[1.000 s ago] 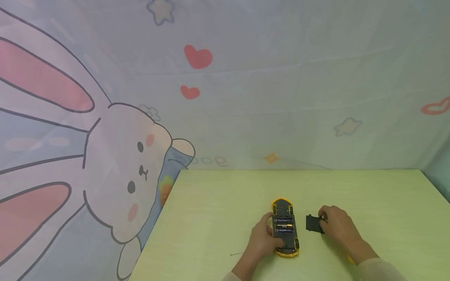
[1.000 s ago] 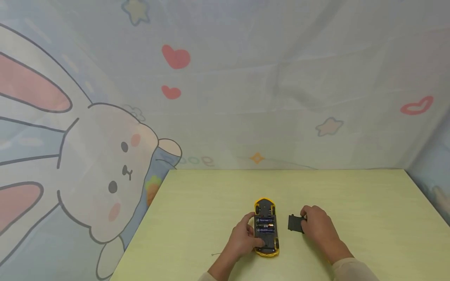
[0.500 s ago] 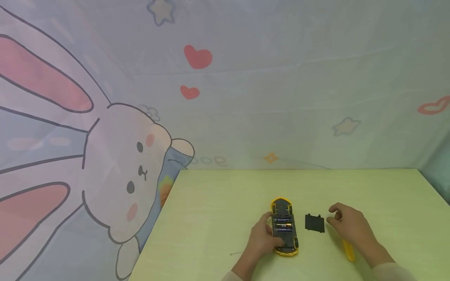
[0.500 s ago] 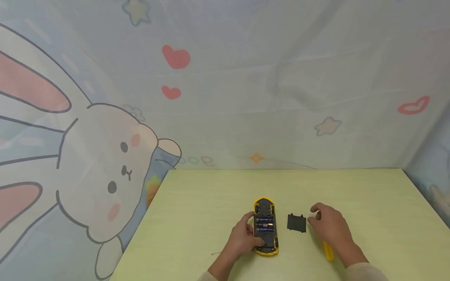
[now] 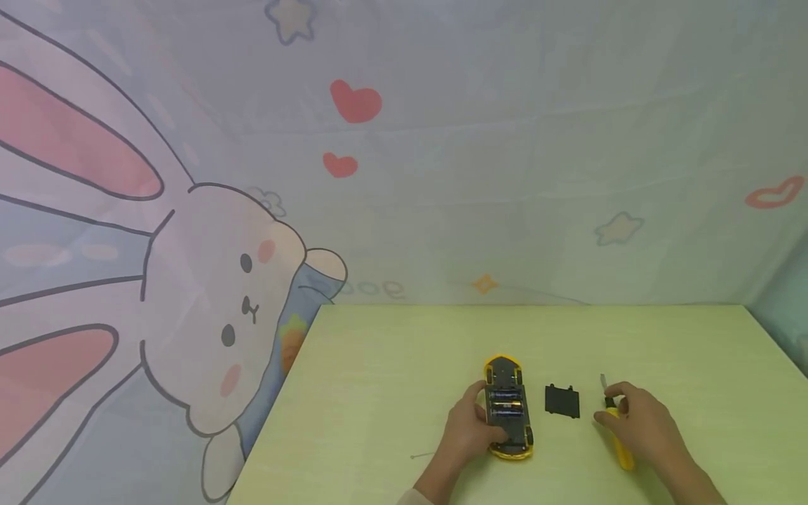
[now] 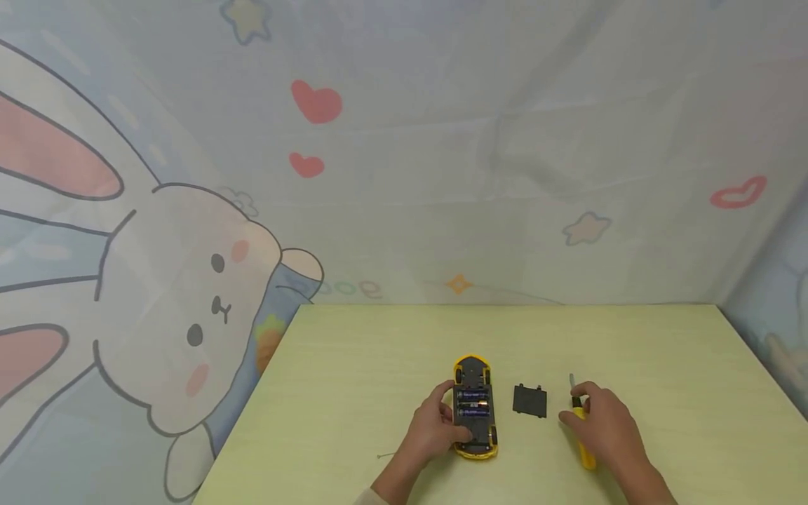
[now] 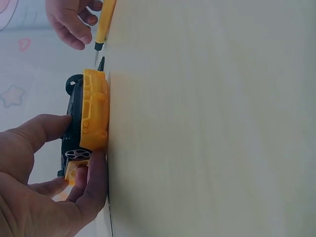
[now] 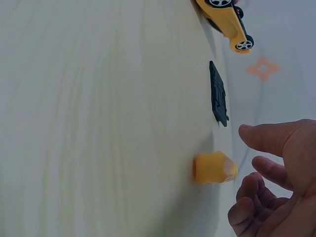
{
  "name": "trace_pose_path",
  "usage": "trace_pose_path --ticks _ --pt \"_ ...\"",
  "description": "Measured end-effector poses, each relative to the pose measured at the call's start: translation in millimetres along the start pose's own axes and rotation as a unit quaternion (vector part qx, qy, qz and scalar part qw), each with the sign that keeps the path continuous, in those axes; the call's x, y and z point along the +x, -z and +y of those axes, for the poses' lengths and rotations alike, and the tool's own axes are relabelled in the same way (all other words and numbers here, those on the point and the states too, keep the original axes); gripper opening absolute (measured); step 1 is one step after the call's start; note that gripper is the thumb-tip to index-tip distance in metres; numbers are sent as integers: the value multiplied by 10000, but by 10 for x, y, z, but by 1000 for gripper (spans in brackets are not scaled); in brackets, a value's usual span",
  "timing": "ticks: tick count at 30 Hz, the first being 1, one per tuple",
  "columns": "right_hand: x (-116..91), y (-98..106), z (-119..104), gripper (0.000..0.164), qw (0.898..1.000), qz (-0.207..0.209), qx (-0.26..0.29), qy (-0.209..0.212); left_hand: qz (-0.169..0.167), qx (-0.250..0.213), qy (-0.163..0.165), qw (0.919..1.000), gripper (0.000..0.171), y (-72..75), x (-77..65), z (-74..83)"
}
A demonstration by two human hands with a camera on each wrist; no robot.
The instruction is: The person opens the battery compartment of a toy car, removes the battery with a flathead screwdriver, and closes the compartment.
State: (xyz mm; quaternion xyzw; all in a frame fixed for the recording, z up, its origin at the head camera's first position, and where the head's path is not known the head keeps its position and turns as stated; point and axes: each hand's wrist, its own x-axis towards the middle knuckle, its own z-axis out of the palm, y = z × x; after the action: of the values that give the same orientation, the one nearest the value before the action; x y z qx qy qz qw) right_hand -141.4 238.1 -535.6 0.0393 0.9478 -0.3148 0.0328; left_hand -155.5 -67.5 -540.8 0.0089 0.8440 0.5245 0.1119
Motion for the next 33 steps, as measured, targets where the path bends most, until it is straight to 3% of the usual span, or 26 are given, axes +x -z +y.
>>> trace_pose_path --ticks 5,14,24,33 --pt "-36 -1 125 68 9992 -38 -26 -409 -20 -66 -2 10000 95 -30 -2 -11" --pt "-85 -35 201 94 9931 -541 -146 -1029 -35 -188 -53 9998 94 -47 13 -30" --pt "-140 2 92 64 9914 -504 -399 -1139 -17 -250 99 9996 95 -109 38 -60" --pt "-120 16 146 53 9939 -375 -267 -1005 -21 -177 64 9998 95 -95 29 -31"
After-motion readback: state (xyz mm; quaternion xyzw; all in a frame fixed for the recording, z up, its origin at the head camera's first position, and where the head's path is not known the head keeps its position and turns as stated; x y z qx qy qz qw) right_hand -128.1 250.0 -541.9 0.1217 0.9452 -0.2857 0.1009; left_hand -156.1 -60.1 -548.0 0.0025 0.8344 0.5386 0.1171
